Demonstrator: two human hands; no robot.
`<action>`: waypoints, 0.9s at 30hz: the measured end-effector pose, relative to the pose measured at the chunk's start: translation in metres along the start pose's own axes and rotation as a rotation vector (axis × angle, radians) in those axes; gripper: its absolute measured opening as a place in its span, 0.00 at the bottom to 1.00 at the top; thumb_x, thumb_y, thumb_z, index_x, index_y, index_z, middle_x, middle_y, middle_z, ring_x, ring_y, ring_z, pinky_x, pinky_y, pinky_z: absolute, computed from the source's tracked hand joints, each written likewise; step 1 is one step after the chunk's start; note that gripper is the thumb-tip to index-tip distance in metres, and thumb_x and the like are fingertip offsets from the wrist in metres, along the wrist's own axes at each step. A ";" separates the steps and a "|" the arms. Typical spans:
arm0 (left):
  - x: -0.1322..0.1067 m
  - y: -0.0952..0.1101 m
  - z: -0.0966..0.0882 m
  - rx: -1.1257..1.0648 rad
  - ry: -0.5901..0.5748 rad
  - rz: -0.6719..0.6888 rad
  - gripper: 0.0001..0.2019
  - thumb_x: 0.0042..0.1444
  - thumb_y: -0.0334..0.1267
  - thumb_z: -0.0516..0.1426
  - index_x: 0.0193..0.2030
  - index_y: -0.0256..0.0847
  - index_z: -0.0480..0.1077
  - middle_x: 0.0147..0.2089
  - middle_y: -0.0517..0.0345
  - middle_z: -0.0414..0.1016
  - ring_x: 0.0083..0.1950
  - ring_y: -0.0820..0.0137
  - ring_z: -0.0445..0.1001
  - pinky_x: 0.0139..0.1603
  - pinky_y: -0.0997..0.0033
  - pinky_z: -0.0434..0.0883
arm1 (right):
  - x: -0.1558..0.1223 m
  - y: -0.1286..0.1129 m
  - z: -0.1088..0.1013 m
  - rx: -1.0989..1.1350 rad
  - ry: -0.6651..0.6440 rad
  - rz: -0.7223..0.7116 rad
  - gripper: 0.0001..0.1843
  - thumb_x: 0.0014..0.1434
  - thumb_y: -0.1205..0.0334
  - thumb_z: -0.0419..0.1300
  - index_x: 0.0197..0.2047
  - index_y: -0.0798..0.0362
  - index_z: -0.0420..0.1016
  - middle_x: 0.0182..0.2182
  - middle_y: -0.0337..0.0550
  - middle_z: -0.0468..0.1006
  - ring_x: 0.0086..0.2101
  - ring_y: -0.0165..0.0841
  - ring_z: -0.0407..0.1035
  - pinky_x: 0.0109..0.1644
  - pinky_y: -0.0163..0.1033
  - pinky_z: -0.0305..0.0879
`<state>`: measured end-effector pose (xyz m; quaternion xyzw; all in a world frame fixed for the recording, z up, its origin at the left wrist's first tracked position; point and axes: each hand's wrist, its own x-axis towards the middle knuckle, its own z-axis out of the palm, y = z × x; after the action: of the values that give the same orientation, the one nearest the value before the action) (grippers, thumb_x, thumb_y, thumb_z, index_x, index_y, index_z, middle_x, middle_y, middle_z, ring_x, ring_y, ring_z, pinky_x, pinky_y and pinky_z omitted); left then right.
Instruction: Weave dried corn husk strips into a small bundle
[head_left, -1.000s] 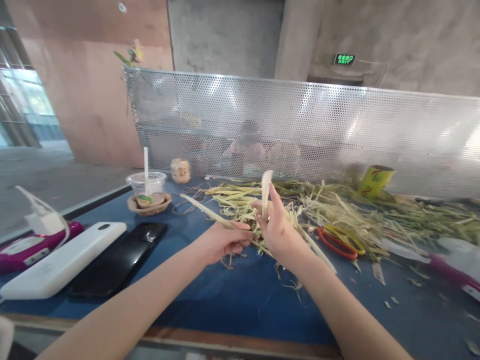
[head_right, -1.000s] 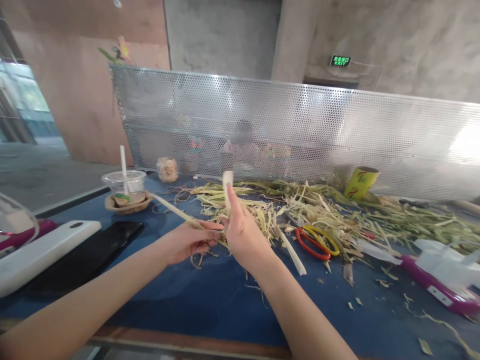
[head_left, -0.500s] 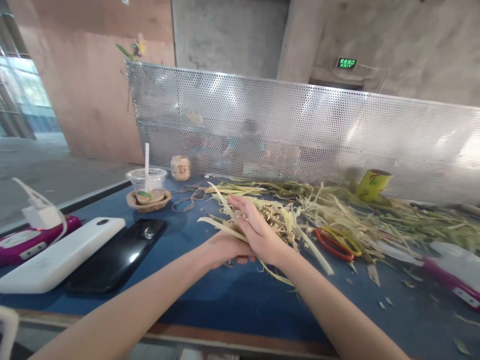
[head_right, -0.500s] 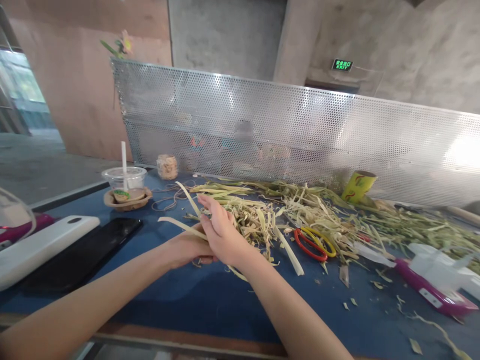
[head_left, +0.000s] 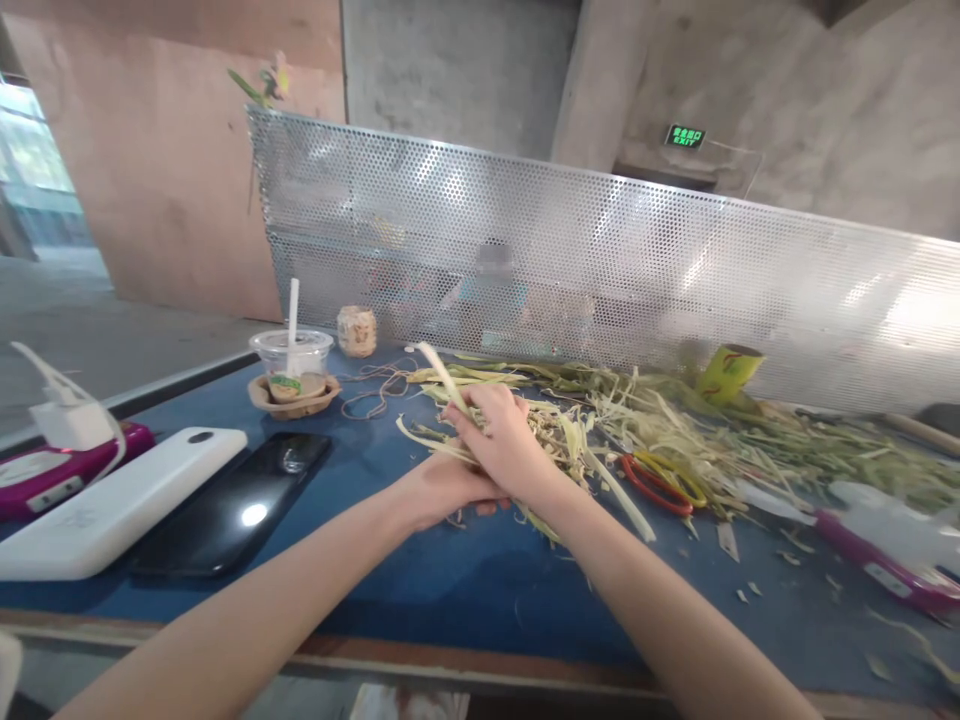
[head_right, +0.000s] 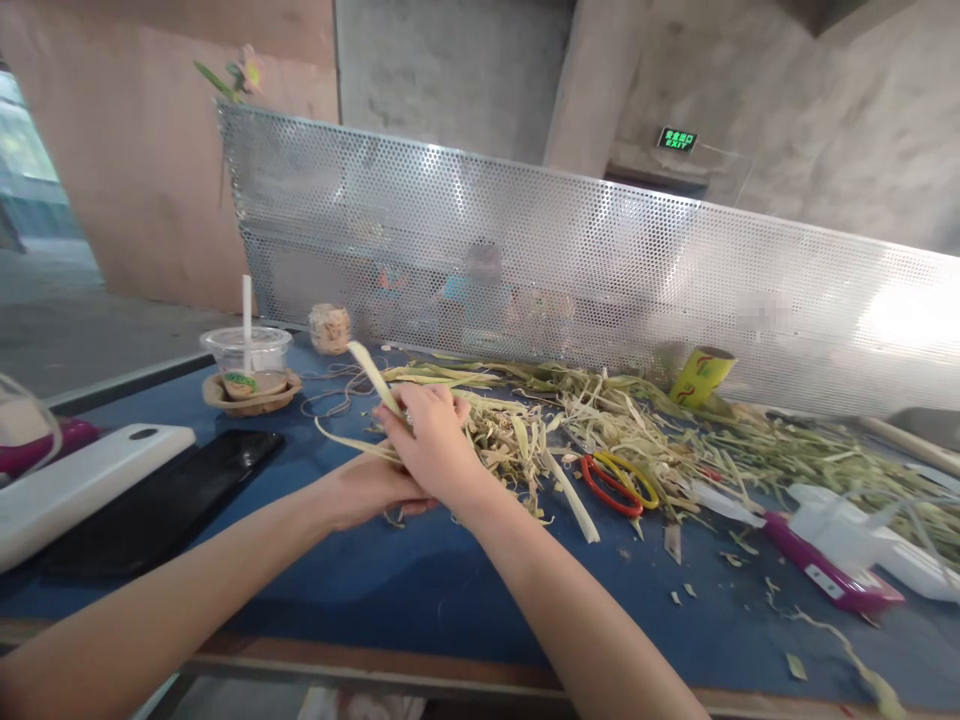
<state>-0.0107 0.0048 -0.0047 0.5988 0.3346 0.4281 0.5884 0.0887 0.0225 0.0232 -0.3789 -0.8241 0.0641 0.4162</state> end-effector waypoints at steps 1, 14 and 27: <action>-0.001 0.003 0.000 0.019 -0.025 -0.009 0.03 0.39 0.26 0.59 0.21 0.36 0.72 0.16 0.61 0.68 0.18 0.76 0.63 0.20 0.76 0.61 | 0.001 0.000 -0.001 0.018 0.038 0.022 0.06 0.60 0.61 0.52 0.31 0.51 0.65 0.33 0.40 0.73 0.40 0.36 0.62 0.46 0.45 0.51; -0.009 0.026 0.004 0.180 -0.149 -0.006 0.07 0.49 0.33 0.57 0.22 0.36 0.70 0.21 0.60 0.68 0.21 0.77 0.62 0.25 0.75 0.61 | -0.006 0.008 -0.012 0.109 0.215 -0.023 0.09 0.63 0.61 0.44 0.31 0.50 0.56 0.29 0.38 0.66 0.35 0.33 0.61 0.42 0.40 0.53; -0.003 0.016 0.013 -0.134 -0.057 -0.011 0.03 0.48 0.33 0.52 0.27 0.36 0.66 0.24 0.59 0.68 0.27 0.73 0.68 0.23 0.74 0.58 | -0.005 0.009 -0.025 0.359 0.389 -0.133 0.09 0.64 0.61 0.45 0.34 0.50 0.64 0.32 0.39 0.71 0.37 0.31 0.67 0.45 0.39 0.60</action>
<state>-0.0020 -0.0043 0.0113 0.5683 0.2917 0.4292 0.6386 0.1136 0.0200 0.0321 -0.2493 -0.7273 0.1077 0.6303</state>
